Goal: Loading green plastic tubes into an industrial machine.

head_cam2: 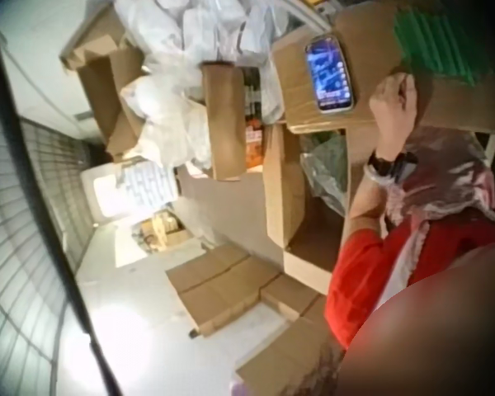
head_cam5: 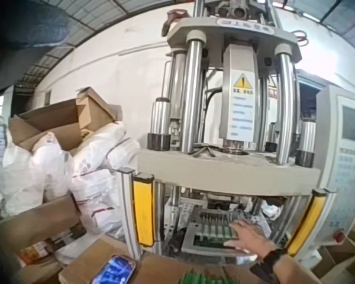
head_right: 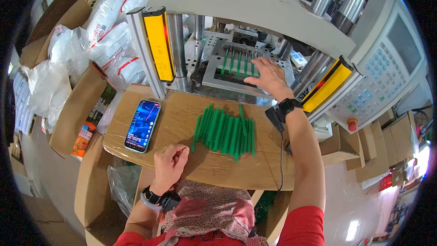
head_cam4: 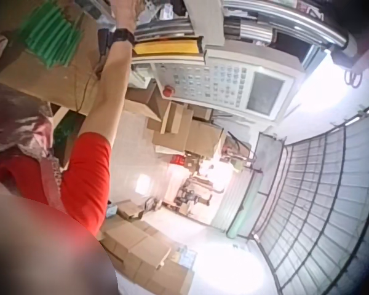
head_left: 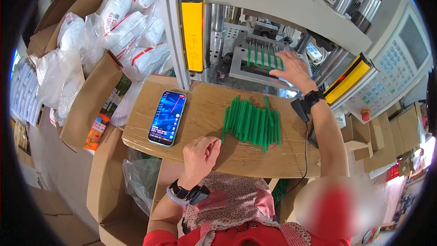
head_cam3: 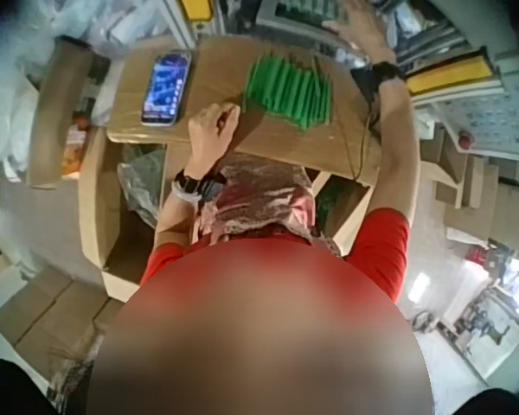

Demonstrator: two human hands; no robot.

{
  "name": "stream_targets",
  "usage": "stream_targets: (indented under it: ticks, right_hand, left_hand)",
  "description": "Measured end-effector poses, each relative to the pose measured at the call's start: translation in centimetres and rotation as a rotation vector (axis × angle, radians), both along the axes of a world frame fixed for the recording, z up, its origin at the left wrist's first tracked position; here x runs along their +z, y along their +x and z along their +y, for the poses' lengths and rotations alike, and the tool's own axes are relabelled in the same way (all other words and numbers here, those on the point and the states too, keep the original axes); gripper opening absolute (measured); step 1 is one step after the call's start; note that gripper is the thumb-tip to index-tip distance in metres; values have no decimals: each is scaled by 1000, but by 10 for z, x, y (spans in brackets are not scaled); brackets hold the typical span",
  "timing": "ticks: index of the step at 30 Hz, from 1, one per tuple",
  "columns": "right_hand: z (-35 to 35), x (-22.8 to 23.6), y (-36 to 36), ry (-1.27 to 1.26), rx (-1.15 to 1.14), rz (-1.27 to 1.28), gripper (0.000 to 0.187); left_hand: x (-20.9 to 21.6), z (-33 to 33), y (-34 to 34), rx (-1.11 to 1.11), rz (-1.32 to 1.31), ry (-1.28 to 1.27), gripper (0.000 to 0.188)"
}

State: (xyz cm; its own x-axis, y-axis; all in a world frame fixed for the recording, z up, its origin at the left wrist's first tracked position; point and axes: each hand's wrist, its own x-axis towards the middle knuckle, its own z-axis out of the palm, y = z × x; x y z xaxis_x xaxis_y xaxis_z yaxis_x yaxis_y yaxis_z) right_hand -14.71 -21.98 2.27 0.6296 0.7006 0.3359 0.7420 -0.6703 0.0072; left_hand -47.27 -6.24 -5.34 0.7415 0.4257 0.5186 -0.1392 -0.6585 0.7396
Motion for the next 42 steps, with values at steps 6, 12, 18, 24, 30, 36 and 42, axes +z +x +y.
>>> stream_targets:
  ticks: [6, 12, 18, 24, 30, 36, 42]
  right_hand:
    - [16, -5, 0, -17, -81, -45, 62]
    - [30, -3, 1, -35, 0, -19, 62]
    - [42, -3, 0, -32, -6, -74, 60]
    - [58, 5, -4, -61, 34, -78, 62]
    - [81, 2, -19, -114, 73, -111, 64]
    - [71, 4, -9, -52, 53, -112, 65]
    - [15, 15, 8, -15, -107, -89, 62]
  left_hand:
    - [-3, -3, -3, -10, -15, -15, 5]
    - [-3, -1, -2, -6, -41, -8, 5]
    - [-3, 0, 0, -17, -70, 14, 6]
    - [-6, 2, 0, -6, -84, 14, 6]
    - [0, 2, -5, -21, -15, 15, 9]
    - [-1, 1, 0, -42, -53, -14, 8]
    - [-1, 3, -3, -5, -30, -22, 7]
